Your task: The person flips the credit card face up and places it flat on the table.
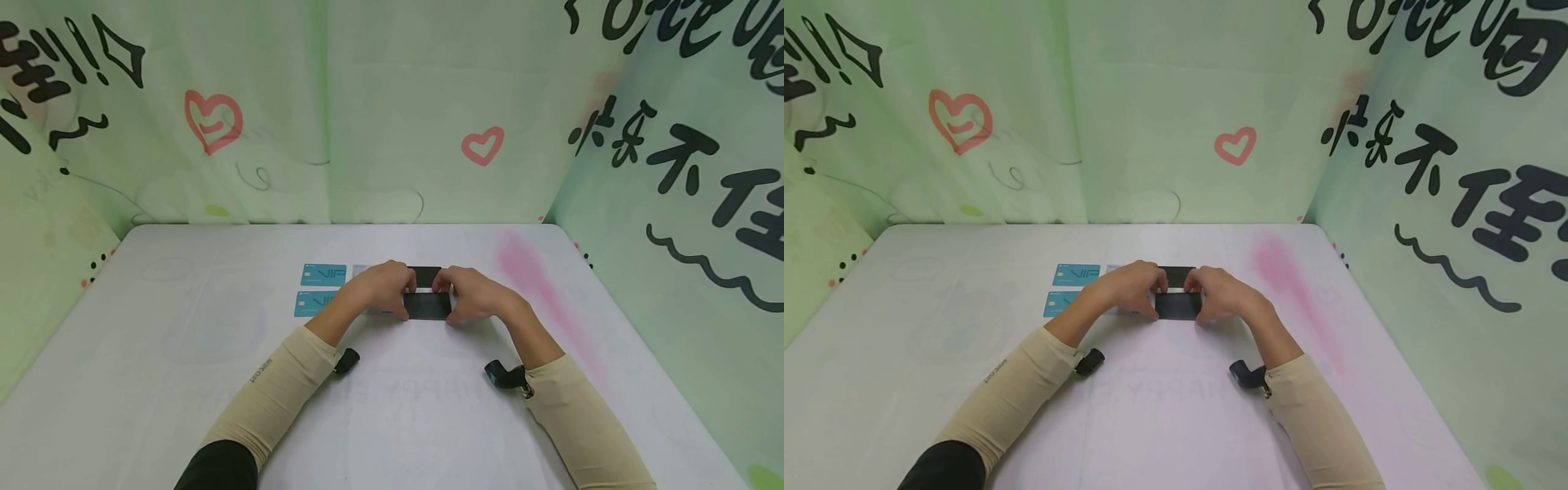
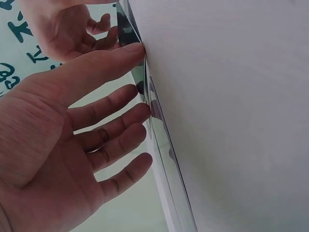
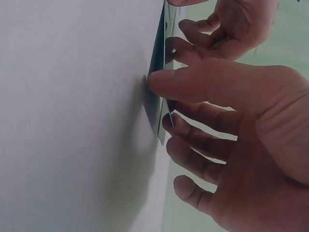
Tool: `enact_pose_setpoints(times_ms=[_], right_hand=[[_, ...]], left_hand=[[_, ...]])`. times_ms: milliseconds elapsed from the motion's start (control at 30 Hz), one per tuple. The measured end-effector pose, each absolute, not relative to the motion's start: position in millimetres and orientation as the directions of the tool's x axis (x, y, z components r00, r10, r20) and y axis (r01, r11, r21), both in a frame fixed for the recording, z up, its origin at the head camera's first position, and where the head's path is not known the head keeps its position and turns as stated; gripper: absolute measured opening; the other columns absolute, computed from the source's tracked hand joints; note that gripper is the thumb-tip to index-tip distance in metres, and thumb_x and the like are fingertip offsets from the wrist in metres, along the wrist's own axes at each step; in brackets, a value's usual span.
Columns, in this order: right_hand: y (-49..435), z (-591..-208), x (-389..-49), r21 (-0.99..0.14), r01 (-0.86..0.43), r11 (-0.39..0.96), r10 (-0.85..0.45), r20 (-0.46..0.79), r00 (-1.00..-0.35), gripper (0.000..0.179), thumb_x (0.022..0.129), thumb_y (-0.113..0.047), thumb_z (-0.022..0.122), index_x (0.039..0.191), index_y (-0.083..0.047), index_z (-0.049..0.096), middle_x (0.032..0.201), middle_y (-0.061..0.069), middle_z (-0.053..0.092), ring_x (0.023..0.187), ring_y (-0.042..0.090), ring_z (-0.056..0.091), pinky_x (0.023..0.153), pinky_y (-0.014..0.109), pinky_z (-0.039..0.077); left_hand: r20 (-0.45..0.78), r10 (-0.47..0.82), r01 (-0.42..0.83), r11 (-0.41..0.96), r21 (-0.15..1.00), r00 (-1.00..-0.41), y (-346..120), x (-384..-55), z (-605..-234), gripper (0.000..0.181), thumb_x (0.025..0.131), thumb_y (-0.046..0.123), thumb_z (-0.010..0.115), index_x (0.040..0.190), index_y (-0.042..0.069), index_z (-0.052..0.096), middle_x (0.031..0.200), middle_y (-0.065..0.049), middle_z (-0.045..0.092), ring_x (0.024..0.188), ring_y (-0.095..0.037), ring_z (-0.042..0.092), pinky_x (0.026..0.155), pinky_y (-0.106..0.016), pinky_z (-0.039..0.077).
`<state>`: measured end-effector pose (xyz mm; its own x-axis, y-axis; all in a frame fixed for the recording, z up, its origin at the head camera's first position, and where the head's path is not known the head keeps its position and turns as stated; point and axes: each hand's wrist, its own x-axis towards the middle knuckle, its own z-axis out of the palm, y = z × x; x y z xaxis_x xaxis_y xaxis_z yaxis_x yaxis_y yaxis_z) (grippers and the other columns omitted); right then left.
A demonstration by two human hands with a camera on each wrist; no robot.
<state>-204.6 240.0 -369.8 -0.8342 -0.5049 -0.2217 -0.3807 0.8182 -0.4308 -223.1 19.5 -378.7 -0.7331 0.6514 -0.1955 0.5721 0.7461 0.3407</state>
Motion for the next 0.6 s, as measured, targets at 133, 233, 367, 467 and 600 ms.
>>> enact_pose_setpoints(times_ms=[133,233,367,467,600], right_hand=[[241.2,-368.8,-205.4,-0.430,-0.377,0.821,-0.498,-0.217,-0.839,0.054,0.074,-0.009,0.089,0.122,-0.004,0.065,0.111,0.011,0.065,0.098,0.027,0.057,0.086,0.040,0.049],[242.8,-369.0,-206.4,-0.433,-0.380,0.817,-0.502,-0.212,-0.838,0.053,0.074,-0.009,0.088,0.122,-0.004,0.066,0.110,0.011,0.065,0.098,0.027,0.057,0.085,0.039,0.048],[243.9,-367.2,-206.0,-0.441,-0.389,0.809,-0.513,-0.205,-0.834,0.053,0.074,-0.011,0.087,0.122,-0.004,0.066,0.111,0.010,0.065,0.099,0.027,0.057,0.084,0.038,0.047],[245.2,-364.3,-205.1,-0.445,-0.397,0.803,-0.518,-0.191,-0.834,0.052,0.074,-0.012,0.087,0.122,-0.005,0.067,0.111,0.009,0.066,0.100,0.027,0.058,0.084,0.038,0.047],[247.7,-360.9,-204.9,-0.450,-0.417,0.790,-0.532,-0.165,-0.830,0.051,0.074,-0.012,0.088,0.121,-0.005,0.068,0.113,0.009,0.067,0.100,0.027,0.059,0.085,0.038,0.048]], left_hand=[[-0.203,0.645,0.562,0.751,0.347,-0.736,18.9,-223.0,-377.6,0.055,0.083,0.028,0.089,0.129,0.006,0.069,0.112,-0.005,0.068,0.097,-0.016,0.060,0.088,-0.032,0.053],[-0.203,0.644,0.559,0.751,0.352,-0.737,18.7,-223.0,-377.5,0.057,0.082,0.029,0.089,0.130,0.007,0.068,0.112,-0.004,0.068,0.097,-0.017,0.059,0.088,-0.032,0.052],[-0.201,0.650,0.567,0.746,0.349,-0.733,18.2,-222.9,-377.4,0.057,0.082,0.030,0.089,0.130,0.007,0.068,0.110,-0.004,0.067,0.096,-0.017,0.058,0.088,-0.033,0.051],[-0.199,0.654,0.570,0.743,0.351,-0.730,17.7,-222.4,-376.6,0.057,0.082,0.029,0.089,0.130,0.007,0.068,0.110,-0.003,0.067,0.097,-0.017,0.057,0.087,-0.033,0.050],[-0.190,0.653,0.569,0.742,0.354,-0.733,17.0,-222.5,-375.3,0.054,0.083,0.028,0.089,0.129,0.008,0.069,0.110,-0.003,0.067,0.097,-0.017,0.058,0.087,-0.033,0.050]])
